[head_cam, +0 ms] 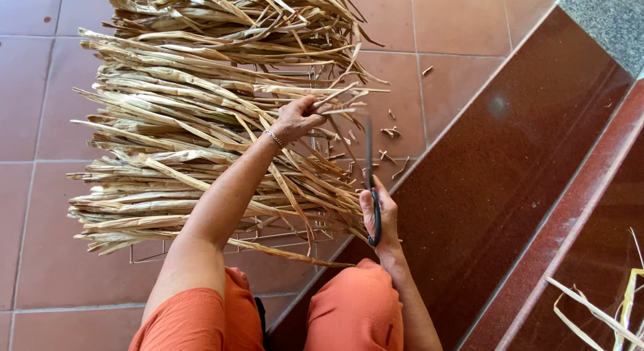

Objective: The person sits on a tiled floor and uses shears to trim the ends of dried plant stems arranged on a wire rack. They repeatedly gather bundles, cut the protruding ends, and place the trimmed stems into a separate pile.

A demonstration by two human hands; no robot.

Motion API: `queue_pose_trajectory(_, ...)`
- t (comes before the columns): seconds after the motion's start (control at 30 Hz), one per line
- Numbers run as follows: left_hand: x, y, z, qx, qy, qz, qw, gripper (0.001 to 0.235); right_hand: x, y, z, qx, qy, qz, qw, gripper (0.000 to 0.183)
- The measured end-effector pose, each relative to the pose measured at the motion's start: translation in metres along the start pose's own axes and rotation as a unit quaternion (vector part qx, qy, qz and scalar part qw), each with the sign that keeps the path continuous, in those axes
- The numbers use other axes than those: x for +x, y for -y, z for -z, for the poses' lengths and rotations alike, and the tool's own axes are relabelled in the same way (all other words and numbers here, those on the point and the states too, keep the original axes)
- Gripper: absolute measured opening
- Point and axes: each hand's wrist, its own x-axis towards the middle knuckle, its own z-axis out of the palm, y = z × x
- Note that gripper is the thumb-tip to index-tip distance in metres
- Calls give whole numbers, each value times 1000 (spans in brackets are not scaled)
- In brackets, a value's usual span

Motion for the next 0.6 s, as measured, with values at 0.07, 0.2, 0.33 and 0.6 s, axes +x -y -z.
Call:
queue_pose_trajectory(0.07,-5,-5,-1,-119,-3,-57,991,40,-2,4,1,-16,-9,18,1000,70)
queue_pose_trajectory(0.2,-11,-18,5,-143,26,-40,989,40,2,14,5,-101,19,33,994,75)
queue_pose_trajectory(0.33,-17,-29,18,-31,12,4,999,41,23,26,0,-210,25,141,967,78)
queue_pose_trajectory(0.6,-16,-21,17,8,31,2,999,43,52,50,-4,-267,54,102,957,85)
